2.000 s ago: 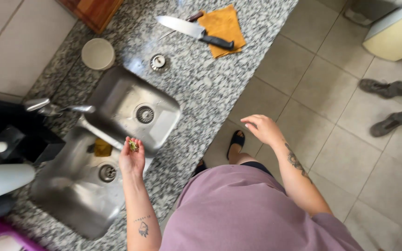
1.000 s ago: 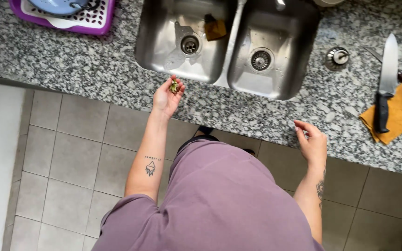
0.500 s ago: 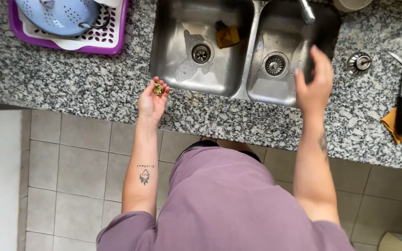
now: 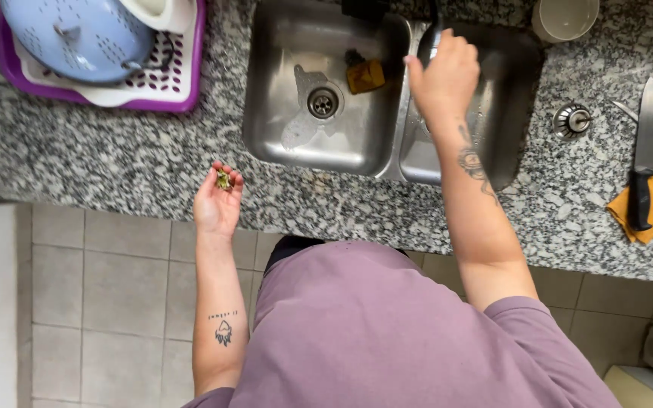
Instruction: The person rinses a blue colander under running water and places it in a dish rack. They then remove the sink strainer, clear out food scraps by hand, rinse the strainer, and clean the sink basin with a sponge. Finally, they discard the collected food scraps into a trash bin.
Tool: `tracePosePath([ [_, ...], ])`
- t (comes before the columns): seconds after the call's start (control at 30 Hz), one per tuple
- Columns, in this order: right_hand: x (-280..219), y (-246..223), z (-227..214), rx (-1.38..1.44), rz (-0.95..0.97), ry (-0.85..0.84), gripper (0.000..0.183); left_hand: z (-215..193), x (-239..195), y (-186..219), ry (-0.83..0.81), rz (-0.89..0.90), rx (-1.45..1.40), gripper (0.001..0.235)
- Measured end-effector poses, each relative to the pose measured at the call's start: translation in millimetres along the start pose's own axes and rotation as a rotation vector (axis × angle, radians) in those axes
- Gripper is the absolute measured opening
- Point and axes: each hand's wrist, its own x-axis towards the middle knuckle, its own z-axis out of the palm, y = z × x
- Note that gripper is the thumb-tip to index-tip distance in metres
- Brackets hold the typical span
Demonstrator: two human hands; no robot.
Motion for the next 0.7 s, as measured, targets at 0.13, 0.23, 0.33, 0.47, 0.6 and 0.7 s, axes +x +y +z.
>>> tracePosePath([
  [0.13, 17, -48, -11, 0.264, -0.028, 0.067, 0.060, 1, 34, 21, -0.070, -0.063, 0.050, 0.014],
  [0.23, 31, -55, -28, 0.350, -0.076, -0.034, 0.043, 13, 52, 35, -0.109, -0.156, 0.155, 0.014],
  [0.33, 53, -37, -34, 0.286, 0.025, -0.013, 0.032, 33, 64, 52, -0.189, -0.219, 0.224, 0.013],
  [0.47, 91, -4, 1, 0.073, 0.078, 0.113, 0.029, 39, 80, 71, -0.201, -0.214, 0.248, 0.014],
  [0.6, 143, 25, 60, -0.205, 0.199, -0.281, 0.063, 35, 96, 75, -0.158, -0.221, 0.172, 0.015],
  [0.7, 155, 31, 81, -0.036, 0.143, -0.177, 0.062, 81, 66, 81, -0.048, -0.236, 0.254, 0.011],
])
